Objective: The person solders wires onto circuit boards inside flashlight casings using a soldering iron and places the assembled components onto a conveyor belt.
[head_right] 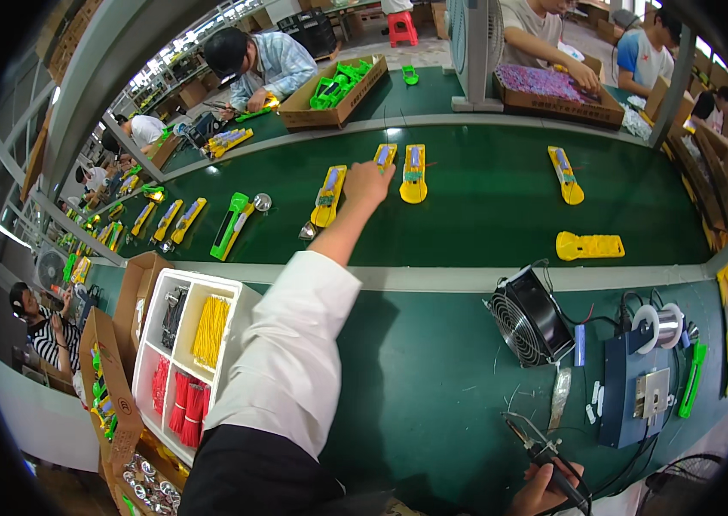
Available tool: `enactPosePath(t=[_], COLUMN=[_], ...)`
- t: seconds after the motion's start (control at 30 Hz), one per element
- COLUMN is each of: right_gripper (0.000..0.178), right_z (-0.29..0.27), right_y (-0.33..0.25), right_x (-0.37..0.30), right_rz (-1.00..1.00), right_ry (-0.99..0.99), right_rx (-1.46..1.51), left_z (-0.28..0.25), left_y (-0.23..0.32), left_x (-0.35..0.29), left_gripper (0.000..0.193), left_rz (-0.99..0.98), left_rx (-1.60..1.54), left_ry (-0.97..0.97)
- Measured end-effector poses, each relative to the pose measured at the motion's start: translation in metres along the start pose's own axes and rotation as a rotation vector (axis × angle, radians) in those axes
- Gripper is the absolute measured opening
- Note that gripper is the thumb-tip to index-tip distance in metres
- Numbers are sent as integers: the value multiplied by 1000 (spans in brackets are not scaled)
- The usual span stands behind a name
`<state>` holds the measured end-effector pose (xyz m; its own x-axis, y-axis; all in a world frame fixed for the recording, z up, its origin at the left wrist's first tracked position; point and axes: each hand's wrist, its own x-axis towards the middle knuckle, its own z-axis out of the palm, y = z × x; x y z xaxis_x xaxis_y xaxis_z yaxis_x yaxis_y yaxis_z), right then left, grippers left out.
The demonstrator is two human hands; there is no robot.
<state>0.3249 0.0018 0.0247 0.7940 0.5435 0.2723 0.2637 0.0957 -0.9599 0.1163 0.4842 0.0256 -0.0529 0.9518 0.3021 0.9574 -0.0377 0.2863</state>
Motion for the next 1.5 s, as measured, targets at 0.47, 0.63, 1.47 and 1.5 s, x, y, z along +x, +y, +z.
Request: enactPosePath(t=[0.47,0.63,1.47,1.5], right_gripper=[24,25,20,20], right_z=[-8,-16,-25,-23], right_y=[-13,-17,-9,-12], right_x=[2,4,-24,-25], right_rz=[-132,-138,-146,-126], right_ry=[98,43,100,95], right_rx=[17,22,266,285], left_z=[-54,-148,-117,-117], left_y=[-20,-14,-139,-143], left_x=[-62,-228,-255,-255], left_gripper=[13,21,11,11], left_rz=[155,312,18,14], left_rx=[35,-25,137,142], left_ry=[4,-32,92,101])
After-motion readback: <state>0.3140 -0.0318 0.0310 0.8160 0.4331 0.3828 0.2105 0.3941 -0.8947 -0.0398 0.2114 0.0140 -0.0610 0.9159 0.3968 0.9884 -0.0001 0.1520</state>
